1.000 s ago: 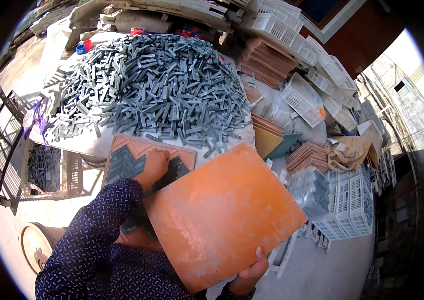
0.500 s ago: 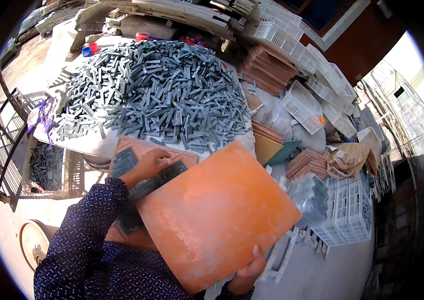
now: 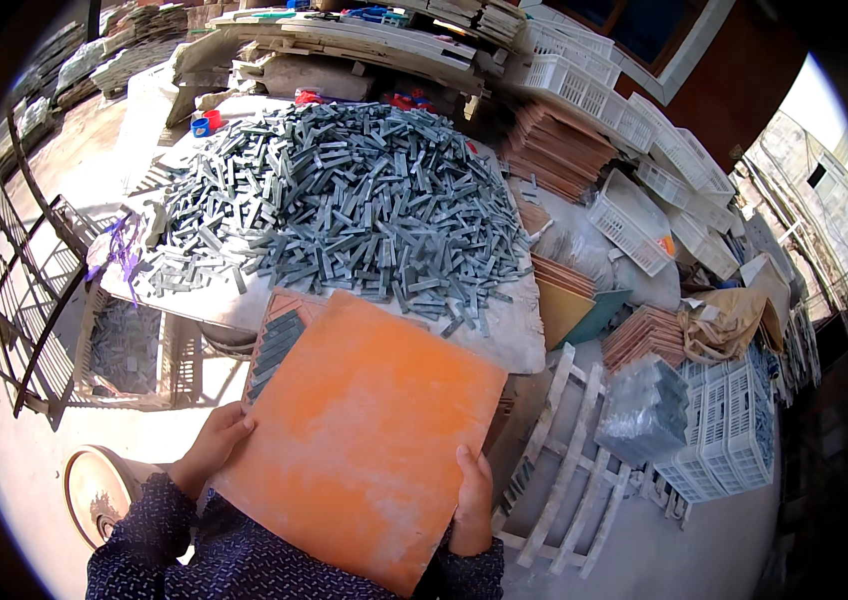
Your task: The person arranges small rectangular tiles on a square board in a herringbone pattern. They pick tiles from a nearby pile, place them one by one, and occasionally flip the board to continue the pattern.
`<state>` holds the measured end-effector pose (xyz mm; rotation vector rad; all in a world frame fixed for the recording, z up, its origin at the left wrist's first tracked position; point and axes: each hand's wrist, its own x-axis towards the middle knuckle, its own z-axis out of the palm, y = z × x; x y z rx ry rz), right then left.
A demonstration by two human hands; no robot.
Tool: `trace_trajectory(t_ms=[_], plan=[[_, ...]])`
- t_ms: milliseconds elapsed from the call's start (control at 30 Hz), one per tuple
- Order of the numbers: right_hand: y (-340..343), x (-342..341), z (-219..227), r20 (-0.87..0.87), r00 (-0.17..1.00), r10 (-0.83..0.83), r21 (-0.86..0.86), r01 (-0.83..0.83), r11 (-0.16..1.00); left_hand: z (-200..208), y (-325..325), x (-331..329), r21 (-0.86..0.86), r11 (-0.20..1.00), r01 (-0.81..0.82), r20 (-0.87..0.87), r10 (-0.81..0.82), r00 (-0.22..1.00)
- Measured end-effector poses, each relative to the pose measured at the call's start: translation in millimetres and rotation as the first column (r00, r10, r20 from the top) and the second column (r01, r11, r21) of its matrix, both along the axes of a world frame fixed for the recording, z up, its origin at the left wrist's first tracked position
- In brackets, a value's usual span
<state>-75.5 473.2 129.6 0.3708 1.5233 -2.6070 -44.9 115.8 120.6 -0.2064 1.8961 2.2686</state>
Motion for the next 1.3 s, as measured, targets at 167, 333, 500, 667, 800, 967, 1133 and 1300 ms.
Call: trace_trajectory(t_ms=[167, 333, 500, 667, 800, 967, 1133, 1300], plan=[[-26.1, -11.1, 7.6, -0.149, 0.966, 0.210, -0.203, -0.238, 0.950, -8.9, -15.6, 31.5, 0.111, 0.975, -0.192, 0.053, 0.187, 0.981], [-30.3, -5.7, -5.4, -0.226, 0.961, 0.162, 0.343, -0.077, 0.936, 12.7, -18.1, 40.3, 0.105, 0.971, -0.214, -0.059, 0.220, 0.974], [10.7, -21.2, -46.4, -0.044, 0.991, 0.130, 0.206, -0.118, 0.971, 97.3, 26.9, 27.3, 0.293, 0.860, 0.417, -0.399, -0.287, 0.871], [-11.8, -26.7, -23.2, 0.104, 0.960, 0.260, -0.086, -0.252, 0.964, 118.4, 150.8, 3.9, -0.141, 0.713, 0.687, -0.899, -0.383, 0.213], [-17.7, -12.5, -2.1, 0.071, 0.975, 0.209, -0.071, -0.204, 0.976, 114.8, 223.2, 3.2, -0.361, 0.682, 0.636, -0.901, -0.430, -0.050], [-15.4, 0.1, 15.2, 0.021, 0.990, 0.138, -0.044, -0.137, 0.990, 106.6, 245.4, 9.3, -0.361, 0.701, 0.615, -0.917, -0.387, -0.097], [-17.8, 6.8, 28.6, -0.006, 0.995, 0.097, -0.005, -0.097, 0.995, 105.2, 234.7, 8.9, -0.395, 0.658, 0.641, -0.883, -0.465, -0.067], [-18.1, 10.3, 39.6, -0.046, 0.997, 0.065, 0.043, -0.063, 0.997, 102.5, 189.9, 5.5, 0.039, 0.544, 0.838, -0.773, -0.516, 0.371]])
